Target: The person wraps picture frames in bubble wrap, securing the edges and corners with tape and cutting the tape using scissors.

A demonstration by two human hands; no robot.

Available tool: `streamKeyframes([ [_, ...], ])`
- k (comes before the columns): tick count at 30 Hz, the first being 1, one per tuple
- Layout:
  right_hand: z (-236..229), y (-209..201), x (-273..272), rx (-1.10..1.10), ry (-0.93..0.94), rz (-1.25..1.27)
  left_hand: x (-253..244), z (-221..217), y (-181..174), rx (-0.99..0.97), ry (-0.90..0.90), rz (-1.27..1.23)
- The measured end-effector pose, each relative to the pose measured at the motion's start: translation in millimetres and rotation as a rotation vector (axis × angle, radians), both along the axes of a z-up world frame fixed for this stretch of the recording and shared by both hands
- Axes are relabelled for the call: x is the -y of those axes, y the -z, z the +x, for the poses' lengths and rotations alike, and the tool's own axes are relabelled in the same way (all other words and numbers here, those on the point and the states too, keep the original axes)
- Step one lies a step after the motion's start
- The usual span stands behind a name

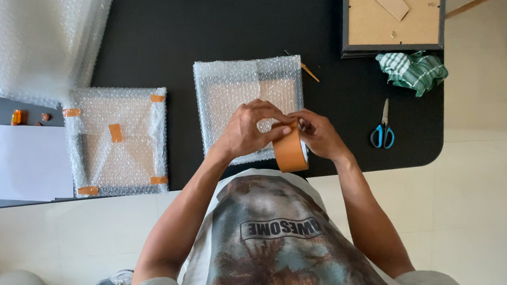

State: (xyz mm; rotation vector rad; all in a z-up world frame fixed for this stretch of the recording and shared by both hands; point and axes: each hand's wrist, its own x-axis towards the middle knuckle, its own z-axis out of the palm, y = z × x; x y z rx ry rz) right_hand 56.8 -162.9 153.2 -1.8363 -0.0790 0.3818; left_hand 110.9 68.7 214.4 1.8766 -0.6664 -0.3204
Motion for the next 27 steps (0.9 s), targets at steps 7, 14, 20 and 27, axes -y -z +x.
streamKeyframes([
  [7, -13, 23, 11, -0.072, -0.012, 0.046, 5, -8, -4, 0.058, -0.014, 0.094],
  [14, -26, 8, 6, -0.153, 0.102, 0.11, 15, -18, 20, 0.026, -0.076, 0.007],
  [20, -42, -15, -12, 0.053, 0.258, 0.023, 12, -17, 43, 0.24, -0.175, 0.18],
  [27, -41, 23, -27, 0.122, 0.199, -0.122, 8, -19, 51, 0.043, -0.319, 0.189],
])
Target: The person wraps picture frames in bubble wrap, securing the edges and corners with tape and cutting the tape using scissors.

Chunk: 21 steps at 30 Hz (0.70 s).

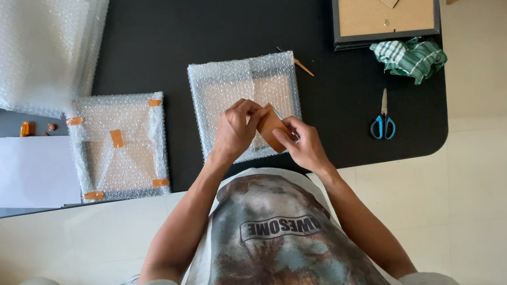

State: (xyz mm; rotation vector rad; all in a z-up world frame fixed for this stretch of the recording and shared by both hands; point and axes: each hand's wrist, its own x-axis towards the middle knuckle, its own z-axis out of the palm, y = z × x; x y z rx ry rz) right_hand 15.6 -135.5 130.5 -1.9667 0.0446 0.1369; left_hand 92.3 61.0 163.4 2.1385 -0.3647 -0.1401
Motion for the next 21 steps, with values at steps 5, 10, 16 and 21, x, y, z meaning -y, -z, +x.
streamKeyframes([
  [5, -3, -3, -9, -0.036, 0.032, 0.027, -6, 2, 30, -0.141, -0.105, -0.1],
  [10, -6, -2, -5, -0.035, 0.008, 0.019, -13, 8, 54, -0.236, -0.157, -0.119],
  [16, -11, -5, 11, -0.05, -0.021, 0.076, -4, 16, 59, -0.336, -0.165, -0.077],
  [21, -20, 22, 44, -0.03, 0.037, 0.084, 28, 22, 76, -0.363, -0.069, -0.121],
])
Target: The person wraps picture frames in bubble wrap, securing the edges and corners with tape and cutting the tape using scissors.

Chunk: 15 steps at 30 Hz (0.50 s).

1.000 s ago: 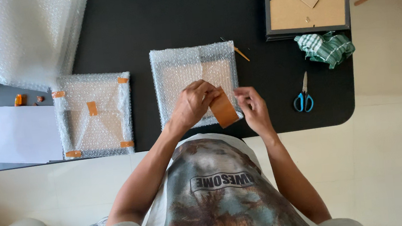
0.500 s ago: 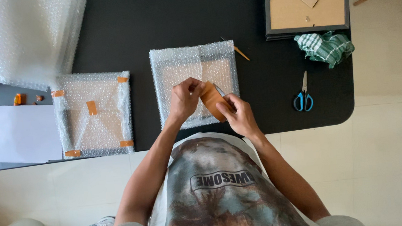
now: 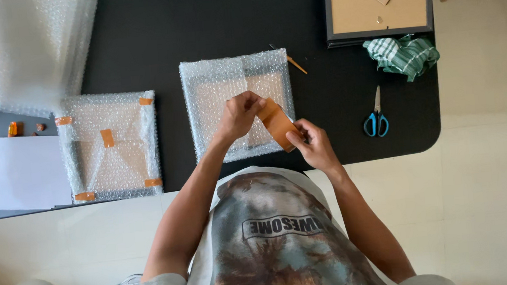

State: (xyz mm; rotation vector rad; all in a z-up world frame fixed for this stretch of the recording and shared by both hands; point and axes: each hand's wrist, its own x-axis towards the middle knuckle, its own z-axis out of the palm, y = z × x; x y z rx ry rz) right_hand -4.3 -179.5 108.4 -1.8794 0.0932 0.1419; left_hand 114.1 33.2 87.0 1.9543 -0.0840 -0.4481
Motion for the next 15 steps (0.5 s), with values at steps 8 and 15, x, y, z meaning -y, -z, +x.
streamKeyframes([
  [8, -7, 9, 75, -0.007, -0.003, -0.142, 65, -12, 42, -0.1, 0.051, 0.027],
  [15, -11, 16, 118, -0.016, -0.119, -0.393, 109, -38, 86, -0.237, -0.115, 0.038],
])
